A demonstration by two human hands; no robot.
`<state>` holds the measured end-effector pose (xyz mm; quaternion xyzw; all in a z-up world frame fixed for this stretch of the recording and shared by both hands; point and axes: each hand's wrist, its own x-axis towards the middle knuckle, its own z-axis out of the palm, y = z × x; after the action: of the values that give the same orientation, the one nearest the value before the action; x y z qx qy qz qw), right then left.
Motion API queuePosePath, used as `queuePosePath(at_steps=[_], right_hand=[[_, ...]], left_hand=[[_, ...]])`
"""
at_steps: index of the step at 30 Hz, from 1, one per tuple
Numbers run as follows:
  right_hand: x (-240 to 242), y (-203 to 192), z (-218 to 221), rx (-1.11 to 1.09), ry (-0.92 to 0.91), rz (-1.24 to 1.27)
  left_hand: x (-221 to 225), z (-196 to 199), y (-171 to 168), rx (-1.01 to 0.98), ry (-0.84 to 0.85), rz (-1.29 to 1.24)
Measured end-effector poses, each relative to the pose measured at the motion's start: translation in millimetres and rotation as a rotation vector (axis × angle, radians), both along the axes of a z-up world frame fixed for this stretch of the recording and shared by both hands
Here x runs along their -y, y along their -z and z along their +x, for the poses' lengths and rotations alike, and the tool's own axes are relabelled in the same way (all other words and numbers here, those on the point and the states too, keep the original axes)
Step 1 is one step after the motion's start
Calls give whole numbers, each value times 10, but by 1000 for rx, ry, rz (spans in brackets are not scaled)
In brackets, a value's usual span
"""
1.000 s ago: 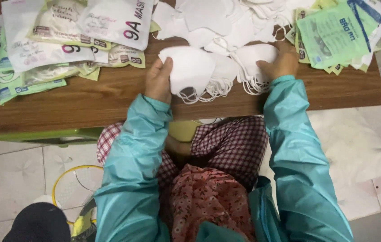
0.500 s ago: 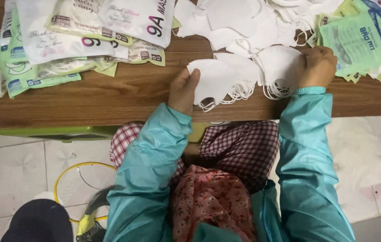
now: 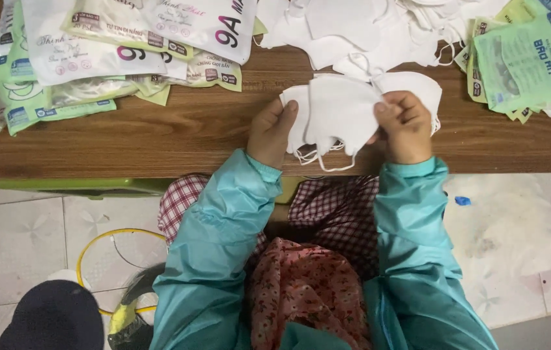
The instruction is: The person is sorting and stacking white face masks on a wooden table for packaging.
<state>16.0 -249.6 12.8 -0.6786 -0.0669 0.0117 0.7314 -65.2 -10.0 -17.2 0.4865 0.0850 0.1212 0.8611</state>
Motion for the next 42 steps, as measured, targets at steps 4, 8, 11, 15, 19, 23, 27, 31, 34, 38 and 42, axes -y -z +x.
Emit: queuePosePath(at_steps=[4, 8, 11, 15, 19, 23, 27, 31, 34, 38, 42], right_hand=[[-108, 69, -65, -13, -32, -32], [-185, 78, -119, -24, -77, -36], [-231, 73, -142, -34, -99, -50], [-239, -23, -148, -29, -121, -91], [-138, -58, 118, 265, 34, -358], [-27, 168, 468, 431, 56, -681], [-134, 75, 495, 413, -134, -1115], [-279, 66, 566, 227, -196, -1289], [-308, 76, 566, 156, -202, -1365], [-352, 33, 531, 256, -119, -1374], [-312, 50, 570, 325, -125, -1366]], left_hand=[[8, -21, -50, 13, 18, -8], [0, -50, -77, 10, 63, 52], [-1, -82, -149, 3, 59, 103], [-33, -107, -216, -32, 8, 215], [-127, -80, -318, 32, -219, 280], [-317, -97, -492, 34, -400, 310], [-379, -119, -540, -44, -416, 247], [-353, -57, -371, -3, -384, 232], [-321, -35, -349, -12, -371, 218], [-343, -64, -413, 6, -346, 213], [-335, -90, -484, 19, -322, 220]])
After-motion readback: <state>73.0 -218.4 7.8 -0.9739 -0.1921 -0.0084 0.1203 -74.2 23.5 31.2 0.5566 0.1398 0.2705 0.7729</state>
